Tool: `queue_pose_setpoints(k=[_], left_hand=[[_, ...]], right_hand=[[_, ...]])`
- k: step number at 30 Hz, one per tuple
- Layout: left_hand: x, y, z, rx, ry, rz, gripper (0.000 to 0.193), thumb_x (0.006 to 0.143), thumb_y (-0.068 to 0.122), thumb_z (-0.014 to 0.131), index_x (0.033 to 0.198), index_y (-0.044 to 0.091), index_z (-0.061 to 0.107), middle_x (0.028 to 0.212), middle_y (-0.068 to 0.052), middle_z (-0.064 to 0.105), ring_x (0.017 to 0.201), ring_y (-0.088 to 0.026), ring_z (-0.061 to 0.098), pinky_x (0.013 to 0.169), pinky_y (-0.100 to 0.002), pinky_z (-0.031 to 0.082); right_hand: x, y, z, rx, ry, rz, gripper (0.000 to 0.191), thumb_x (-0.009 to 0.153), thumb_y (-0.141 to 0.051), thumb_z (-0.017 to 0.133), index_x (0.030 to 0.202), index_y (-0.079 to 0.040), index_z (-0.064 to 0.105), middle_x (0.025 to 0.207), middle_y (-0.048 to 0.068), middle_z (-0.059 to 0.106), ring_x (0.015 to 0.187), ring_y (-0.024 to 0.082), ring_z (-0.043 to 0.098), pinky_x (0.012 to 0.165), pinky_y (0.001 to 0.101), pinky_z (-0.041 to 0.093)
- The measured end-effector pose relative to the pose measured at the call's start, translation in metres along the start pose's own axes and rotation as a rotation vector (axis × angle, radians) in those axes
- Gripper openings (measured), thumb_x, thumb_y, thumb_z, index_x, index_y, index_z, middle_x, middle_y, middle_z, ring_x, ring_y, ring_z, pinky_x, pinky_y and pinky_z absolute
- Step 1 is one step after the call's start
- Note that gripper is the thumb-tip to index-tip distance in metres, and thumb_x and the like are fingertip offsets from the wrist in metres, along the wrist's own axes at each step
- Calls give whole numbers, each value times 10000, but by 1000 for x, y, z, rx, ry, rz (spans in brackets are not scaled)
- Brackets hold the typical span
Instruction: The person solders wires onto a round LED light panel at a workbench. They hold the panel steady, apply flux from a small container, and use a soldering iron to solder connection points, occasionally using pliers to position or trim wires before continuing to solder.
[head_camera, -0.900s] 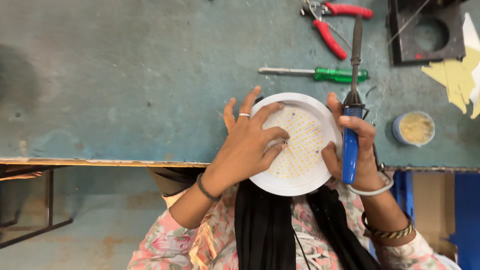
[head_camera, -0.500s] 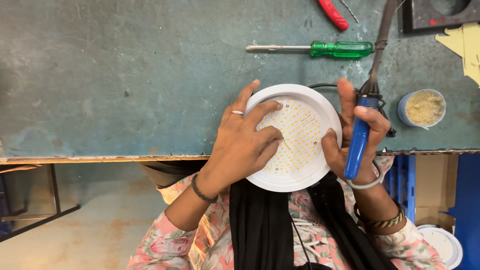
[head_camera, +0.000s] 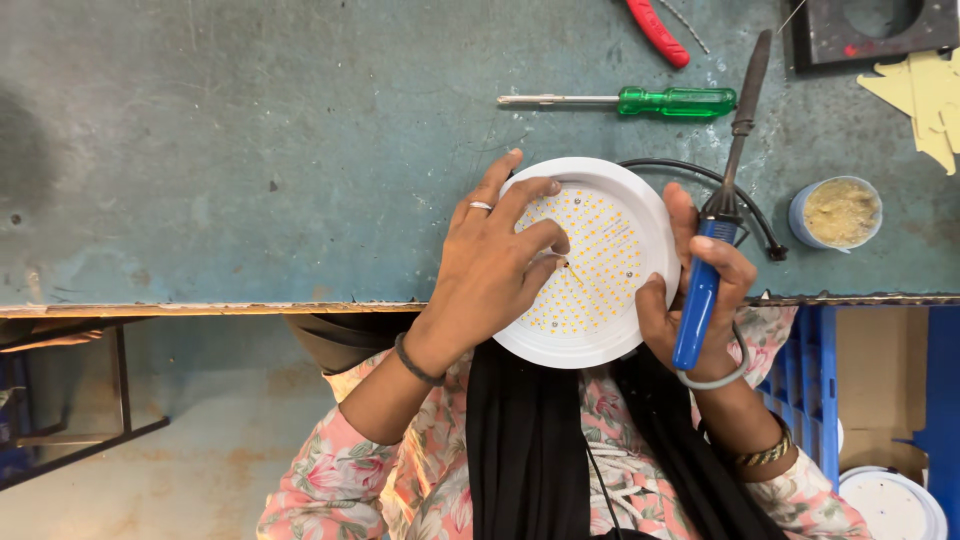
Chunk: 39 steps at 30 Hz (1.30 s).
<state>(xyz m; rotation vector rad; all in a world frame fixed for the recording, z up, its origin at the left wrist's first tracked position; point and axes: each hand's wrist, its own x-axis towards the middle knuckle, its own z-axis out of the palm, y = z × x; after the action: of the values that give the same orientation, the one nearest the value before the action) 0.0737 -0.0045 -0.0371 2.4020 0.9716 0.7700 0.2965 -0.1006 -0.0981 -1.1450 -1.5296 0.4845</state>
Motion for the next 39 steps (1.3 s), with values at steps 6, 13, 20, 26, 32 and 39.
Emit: queue_pose_setpoints(k=[6,13,20,26,32,39], left_hand=[[-8,11,-4,102,-24,-17,134,775,213,816,905,234,791,1428,-66,562,1495,-470,246,1136,-791,94],[-4,15,-3,114,-83,10,59,777,266,808,819,233,785,1458,-69,551,1509,-465,238,1131,-761,166],[-6,3,-6,101,-50,77,74,810,242,820,847,197,774,1437,-61,583,1516,-434,303,1066,-588,349],[-9,-3,-7,57,-11,80,76,806,249,826,858,209,787,1397,-29,618,1513,-404,333,1090,-539,371],[-9,-4,-8,59,-14,94,82,794,227,837,866,211,800,1387,-12,631,1513,-406,333,1074,-543,389],[-6,-8,-14,41,-50,124,126,781,205,836,904,223,817,1386,-10,645,1518,-407,343,1058,-538,453]], right_hand=[[0,0,6,19,8,2,638,895,176,471,1383,-158,231,1616,317,358,1582,415,354,1301,489,292],[3,-1,8,37,4,-2,648,895,187,456,1391,-163,228,1617,309,366,1588,407,354,1311,490,282],[5,-3,8,53,4,-2,649,896,187,482,1382,-159,228,1611,313,359,1576,407,354,1297,491,294],[8,-2,9,20,10,-9,632,895,185,473,1365,-160,231,1607,302,376,1567,416,381,1297,508,333],[8,-5,6,11,-9,-8,638,898,185,484,1371,-155,224,1606,296,382,1560,425,386,1296,517,319],[9,-5,6,17,-3,-10,629,916,170,489,1388,-150,225,1612,300,379,1547,425,389,1295,524,327]])
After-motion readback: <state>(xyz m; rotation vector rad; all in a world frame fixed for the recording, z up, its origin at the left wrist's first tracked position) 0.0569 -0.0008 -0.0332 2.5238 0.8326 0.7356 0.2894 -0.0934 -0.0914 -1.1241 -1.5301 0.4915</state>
